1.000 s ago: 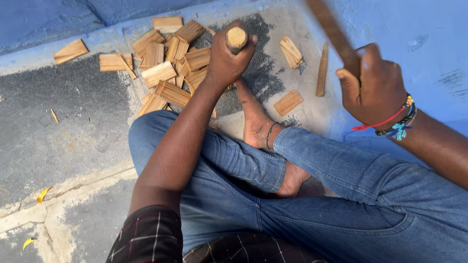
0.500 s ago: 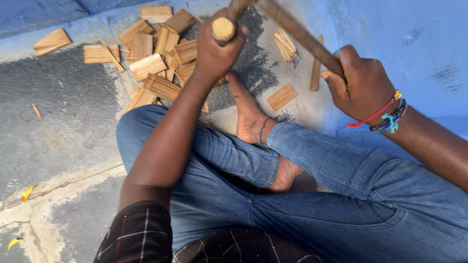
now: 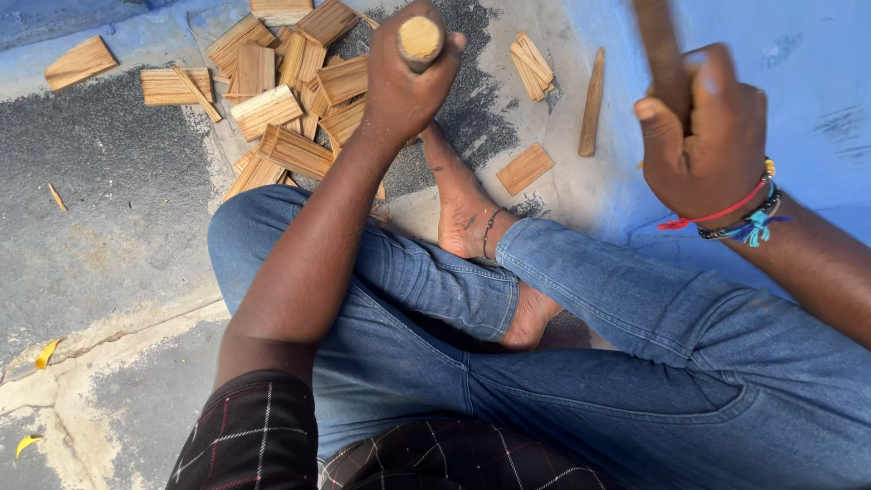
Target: The person sits cross-legged on a tiled floor and splits small pieces of wood using a hammer and a metal chisel. They repeatedly position the wood on the ground, strike the chisel with the hammer to split the pieces, and then separate the resulting fragments.
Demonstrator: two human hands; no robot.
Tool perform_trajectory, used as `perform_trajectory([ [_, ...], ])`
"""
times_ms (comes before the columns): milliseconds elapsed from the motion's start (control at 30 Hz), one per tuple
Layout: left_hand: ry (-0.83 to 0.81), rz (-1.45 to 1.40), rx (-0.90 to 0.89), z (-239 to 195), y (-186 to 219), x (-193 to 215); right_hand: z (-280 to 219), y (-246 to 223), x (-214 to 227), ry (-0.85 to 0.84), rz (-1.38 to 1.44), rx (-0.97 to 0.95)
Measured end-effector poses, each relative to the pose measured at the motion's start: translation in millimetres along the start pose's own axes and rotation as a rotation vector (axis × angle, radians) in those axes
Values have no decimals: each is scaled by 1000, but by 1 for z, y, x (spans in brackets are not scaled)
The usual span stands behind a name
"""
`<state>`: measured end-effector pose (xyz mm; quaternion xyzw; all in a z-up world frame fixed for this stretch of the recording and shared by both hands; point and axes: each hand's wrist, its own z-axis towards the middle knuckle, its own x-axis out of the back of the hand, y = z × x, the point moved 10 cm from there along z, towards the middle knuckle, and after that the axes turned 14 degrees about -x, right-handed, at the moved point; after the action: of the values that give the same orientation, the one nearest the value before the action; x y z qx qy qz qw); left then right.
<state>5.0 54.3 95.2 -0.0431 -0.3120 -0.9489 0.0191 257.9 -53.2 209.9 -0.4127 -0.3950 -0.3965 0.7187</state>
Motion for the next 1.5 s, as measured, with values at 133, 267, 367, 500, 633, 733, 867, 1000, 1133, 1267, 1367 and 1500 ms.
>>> perform_trajectory([
  [133,-8,28,-95,7,13,-10,-1,-7,-18,-9,-248,72],
  [267,31,134,-154,3,17,-8,2,-6,-31,-255,-215,41],
  [367,-59,74,-3,-3,-8,-14,1,-5,-21,-176,-124,9],
  [500,-52,15,80,-8,-18,-13,0,-12,-30,-119,-237,99],
  [633,-7,22,5,-16,-13,-6,1,-9,-41,-298,-230,55],
  [733,-39,-3,69,-27,-23,-2,2,-10,-33,-283,-197,41],
  [867,53,-195,126,-39,-39,9,4,5,-41,-321,-133,-59],
  [1000,252,-388,255,-68,-57,34,-3,11,-46,-315,-86,-57],
  [1133,340,-333,326,-74,-55,48,-3,12,-48,-318,-84,-49],
  [1267,319,-201,151,-18,-3,68,-6,38,-53,-367,-109,-204],
  [1367,51,171,-81,24,79,79,-13,62,-65,-426,-158,-284],
  [1500,-536,462,204,-2,135,69,-30,98,-90,-597,-321,-408],
])
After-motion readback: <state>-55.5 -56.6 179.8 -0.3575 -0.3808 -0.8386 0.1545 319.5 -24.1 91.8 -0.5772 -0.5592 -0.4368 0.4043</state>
